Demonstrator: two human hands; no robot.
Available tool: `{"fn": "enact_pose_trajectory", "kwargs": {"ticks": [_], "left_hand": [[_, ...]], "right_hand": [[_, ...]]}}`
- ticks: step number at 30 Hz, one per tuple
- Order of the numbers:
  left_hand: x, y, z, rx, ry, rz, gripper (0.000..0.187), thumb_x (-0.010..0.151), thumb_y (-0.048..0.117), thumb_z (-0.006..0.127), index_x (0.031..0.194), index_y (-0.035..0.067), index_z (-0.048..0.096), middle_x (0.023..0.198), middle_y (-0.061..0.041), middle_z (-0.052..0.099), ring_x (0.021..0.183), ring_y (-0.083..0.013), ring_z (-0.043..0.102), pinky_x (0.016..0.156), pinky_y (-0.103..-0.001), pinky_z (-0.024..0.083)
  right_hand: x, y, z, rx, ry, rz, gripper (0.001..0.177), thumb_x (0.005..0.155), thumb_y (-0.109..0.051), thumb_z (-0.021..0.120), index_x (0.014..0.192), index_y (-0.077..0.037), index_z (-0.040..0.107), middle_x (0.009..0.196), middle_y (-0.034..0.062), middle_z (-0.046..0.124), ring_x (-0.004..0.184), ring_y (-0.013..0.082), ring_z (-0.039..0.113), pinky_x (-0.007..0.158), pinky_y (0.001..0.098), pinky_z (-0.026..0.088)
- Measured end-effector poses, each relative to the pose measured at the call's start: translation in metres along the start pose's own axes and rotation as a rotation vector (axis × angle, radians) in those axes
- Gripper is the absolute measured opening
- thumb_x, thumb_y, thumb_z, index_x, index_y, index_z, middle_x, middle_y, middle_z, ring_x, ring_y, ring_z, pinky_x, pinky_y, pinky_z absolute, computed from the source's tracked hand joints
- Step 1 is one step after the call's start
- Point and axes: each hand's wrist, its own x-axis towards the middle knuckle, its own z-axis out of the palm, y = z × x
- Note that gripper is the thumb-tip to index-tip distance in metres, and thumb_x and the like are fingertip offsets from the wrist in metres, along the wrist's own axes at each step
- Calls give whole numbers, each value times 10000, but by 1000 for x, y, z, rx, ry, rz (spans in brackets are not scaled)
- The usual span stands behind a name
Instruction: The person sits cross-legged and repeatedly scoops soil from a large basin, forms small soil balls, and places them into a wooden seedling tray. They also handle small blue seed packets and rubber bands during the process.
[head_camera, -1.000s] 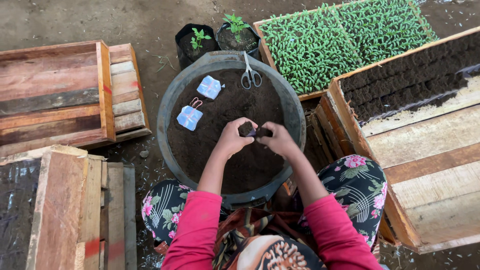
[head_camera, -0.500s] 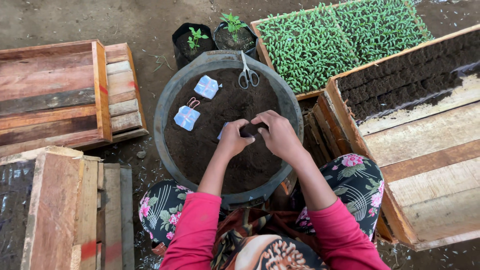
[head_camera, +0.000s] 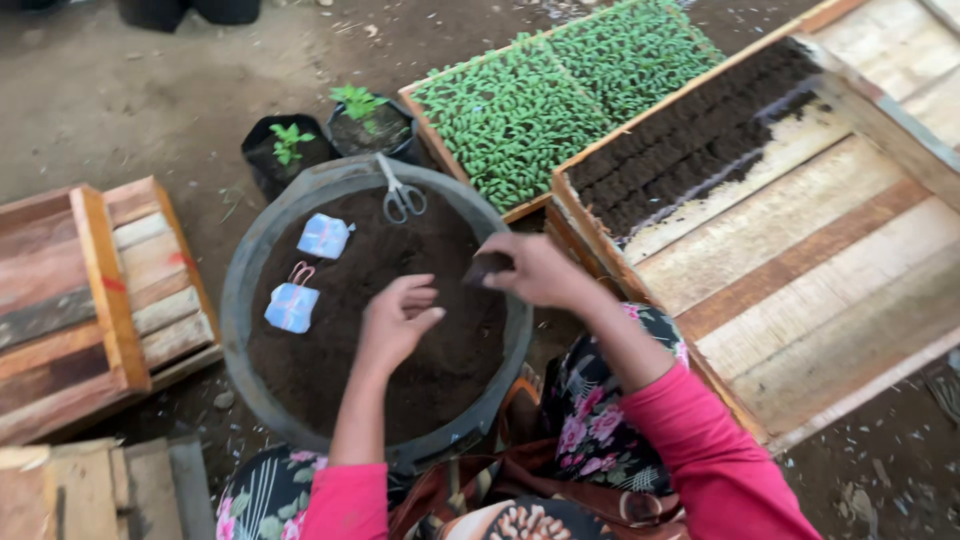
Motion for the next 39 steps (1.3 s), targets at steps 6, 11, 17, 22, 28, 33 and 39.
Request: {"fn": "enact_pose_trajectory", "kwargs": {"ticks": [6, 11, 17, 22, 28, 33, 39], "left_hand": [[14, -74, -51, 809, 309, -225, 467, 833, 182, 796, 1280, 137, 669, 1144, -101, 739, 1113, -310, 678, 949, -482, 526], [17, -88, -45, 849, 262, -334, 380, 898, 181, 707, 1277, 178, 673, 1069, -68, 755, 1086, -353, 663, 900, -515, 492], [27, -100, -44, 844, 221, -389, 205, 929, 219, 673, 1110, 237, 767, 998, -49, 774, 985, -353, 687, 802, -534, 499], [27, -99, -38, 826, 243, -391, 199, 942, 310, 640, 1088, 266, 768, 986, -92, 759, 999, -394, 658, 810, -543, 443], [28, -93, -34, 905, 261, -373, 185, 949, 260, 610, 1026, 281, 777, 941, -113, 749, 965, -390, 660, 830, -513, 447], [28, -90, -41, 910, 354, -420, 102, 825, 323, 753, 875, 249, 801, 862, -118, 751, 876, -375, 706, 742, -470, 528], [19, -79, -48, 738, 367, -353, 237, 815, 233, 745, 1047, 265, 778, 1013, -113, 734, 956, -379, 681, 814, -503, 522]], "right_hand": [[-21, 171, -165, -389, 561, 85, 378, 718, -127, 885, 1070, -93, 753, 940, 156, 707, 926, 373, 686, 835, 446, 545], [-42, 268, -282, -477, 921, 557, 308, 808, -161, 847, 1089, -117, 728, 944, 81, 723, 879, 249, 705, 714, 352, 598], [-43, 359, -336, -569, 1012, 710, 213, 805, -127, 829, 959, -56, 700, 950, 129, 704, 877, 287, 645, 736, 427, 556], [-35, 392, -336, -622, 816, 614, 210, 861, -75, 795, 1064, -33, 763, 993, 145, 722, 913, 310, 645, 759, 425, 514], [-32, 359, -334, -576, 391, 725, 776, 695, 122, 407, 1439, -28, 567, 1393, 264, 557, 1289, 467, 465, 1078, 495, 373], [3, 312, -295, -735, 433, 452, 499, 913, -260, 665, 1350, -21, 684, 1224, 295, 668, 1136, 552, 542, 980, 535, 403], [44, 114, -165, -635, 375, 207, 492, 1011, -473, 718, 1347, -115, 673, 858, 19, 700, 806, 196, 618, 979, 539, 357]]}}
